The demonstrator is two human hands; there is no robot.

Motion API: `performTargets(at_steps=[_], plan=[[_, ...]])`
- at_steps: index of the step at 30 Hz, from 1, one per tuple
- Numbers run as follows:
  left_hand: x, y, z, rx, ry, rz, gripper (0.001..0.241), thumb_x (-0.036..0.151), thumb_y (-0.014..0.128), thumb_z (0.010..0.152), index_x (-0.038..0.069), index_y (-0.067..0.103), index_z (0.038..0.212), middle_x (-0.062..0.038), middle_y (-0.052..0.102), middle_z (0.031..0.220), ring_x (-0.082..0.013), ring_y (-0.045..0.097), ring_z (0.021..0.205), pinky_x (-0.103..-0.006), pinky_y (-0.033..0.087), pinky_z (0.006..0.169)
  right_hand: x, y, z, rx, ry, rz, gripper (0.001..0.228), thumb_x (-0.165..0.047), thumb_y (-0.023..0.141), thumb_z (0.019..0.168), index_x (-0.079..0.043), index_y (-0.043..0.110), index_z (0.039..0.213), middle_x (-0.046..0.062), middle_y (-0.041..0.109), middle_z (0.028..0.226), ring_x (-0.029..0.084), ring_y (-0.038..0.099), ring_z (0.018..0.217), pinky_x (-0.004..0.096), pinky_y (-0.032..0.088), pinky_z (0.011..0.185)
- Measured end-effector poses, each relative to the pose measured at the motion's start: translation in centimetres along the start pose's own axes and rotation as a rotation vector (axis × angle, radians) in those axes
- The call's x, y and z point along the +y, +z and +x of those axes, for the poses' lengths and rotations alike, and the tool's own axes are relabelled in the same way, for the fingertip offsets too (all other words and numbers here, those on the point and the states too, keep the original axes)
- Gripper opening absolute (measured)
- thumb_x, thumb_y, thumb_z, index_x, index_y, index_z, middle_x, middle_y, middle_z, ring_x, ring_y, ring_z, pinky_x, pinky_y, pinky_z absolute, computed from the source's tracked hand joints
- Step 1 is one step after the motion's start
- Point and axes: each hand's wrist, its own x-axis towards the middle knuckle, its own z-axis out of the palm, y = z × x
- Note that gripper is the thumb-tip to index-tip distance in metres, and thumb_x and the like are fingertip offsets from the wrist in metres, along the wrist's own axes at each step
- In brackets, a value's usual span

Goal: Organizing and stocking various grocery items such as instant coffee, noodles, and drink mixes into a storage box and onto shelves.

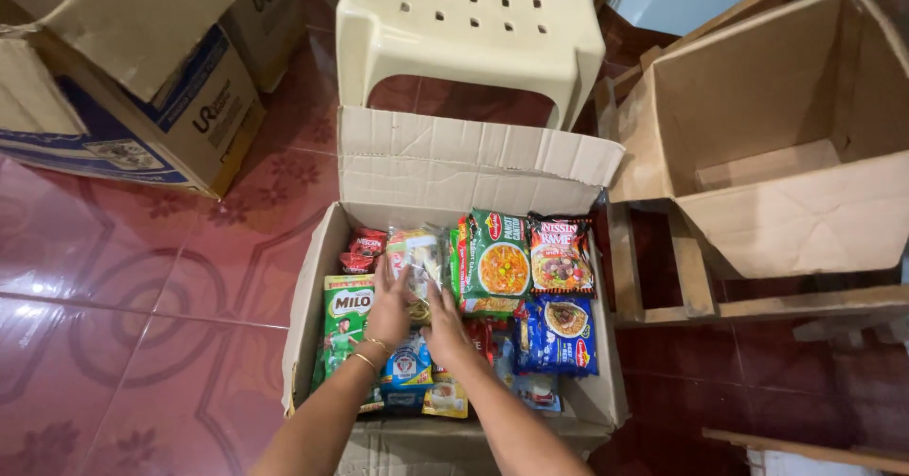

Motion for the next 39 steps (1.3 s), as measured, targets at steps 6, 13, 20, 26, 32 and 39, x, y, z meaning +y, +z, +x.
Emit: performTargets(at_steps=[6, 13, 20, 26, 32, 39], plan=[[3.2, -0.8, -1.8, 0.031, 0.303, 0.436, 0.065, 0.009, 0.053, 0.090, 0.004, 0.043, 0.154, -0.018, 0.029, 0.163, -0.0442, 0.027, 0.149, -0.0500, 0.026, 0.120, -1.2, -0.9, -0.3, -0.066, 0.124, -0.163, 0.079, 0.007, 0.049, 0.092, -0.017, 0.022, 0.162, 0.022, 0.025, 0.164, 0.044, 0.046, 0.138, 0.047, 0.044, 0.111], [-0.7, 1.2, -0.8, -0.107, 0.305, 0.708, 0.062, 0.019, 0.049, 0.094, 0.009, 0.037, 0.154, -0.014, 0.028, 0.165, -0.0351, 0.025, 0.151, -0.0508, 0.021, 0.121, -3.0, -2.5, -1.8, -0.153, 0.182, -0.170, 0.081, 0.001, 0.048, 0.093, -0.019, 0.015, 0.164, 0.023, 0.020, 0.167, 0.046, 0.048, 0.136, 0.049, 0.045, 0.110], [2.1, 0.8, 1.2, -0.018, 0.176, 0.349, 0.059, 0.022, 0.056, 0.096, 0.010, 0.042, 0.152, -0.014, 0.039, 0.160, -0.0380, 0.026, 0.152, -0.0502, 0.024, 0.123, -4.1, -5.5, -1.9, -0.028, -0.064, -0.029, 0.084, -0.004, 0.063, 0.091, -0.014, 0.020, 0.163, 0.026, 0.026, 0.163, 0.047, 0.044, 0.141, 0.047, 0.043, 0.113], [18.9, -7.1, 2.5, -0.094, -0.019, -1.014, 0.061, 0.042, 0.038, 0.105, 0.011, 0.037, 0.157, -0.013, 0.042, 0.162, -0.0301, 0.036, 0.151, -0.0466, 0.026, 0.123, -10.8, -14.7, -0.3, 0.156, -0.219, 0.794, 0.074, -0.030, 0.058, 0.099, -0.009, 0.028, 0.163, 0.020, 0.038, 0.165, 0.037, 0.051, 0.142, 0.044, 0.045, 0.113], [31.0, -11.7, 0.3, -0.213, 0.156, -1.649, 0.074, 0.060, 0.031, 0.104, 0.013, 0.030, 0.162, -0.015, 0.037, 0.165, -0.0299, 0.031, 0.154, -0.0443, 0.022, 0.126, -17.6, -26.3, -5.7, 0.170, -0.459, 1.430, 0.083, -0.058, 0.045, 0.100, -0.011, 0.021, 0.163, 0.018, 0.029, 0.168, 0.036, 0.038, 0.148, 0.048, 0.032, 0.118], [38.2, -11.9, -2.5, -0.339, 0.187, -1.936, 0.075, 0.064, 0.033, 0.101, 0.017, 0.034, 0.159, -0.017, 0.036, 0.164, -0.0346, 0.035, 0.150, -0.0455, 0.025, 0.124, -20.3, -31.6, -10.2, 0.118, -0.729, 1.664, 0.081, -0.060, 0.044, 0.102, -0.009, 0.025, 0.162, 0.021, 0.032, 0.165, 0.039, 0.037, 0.147, 0.054, 0.025, 0.124]])
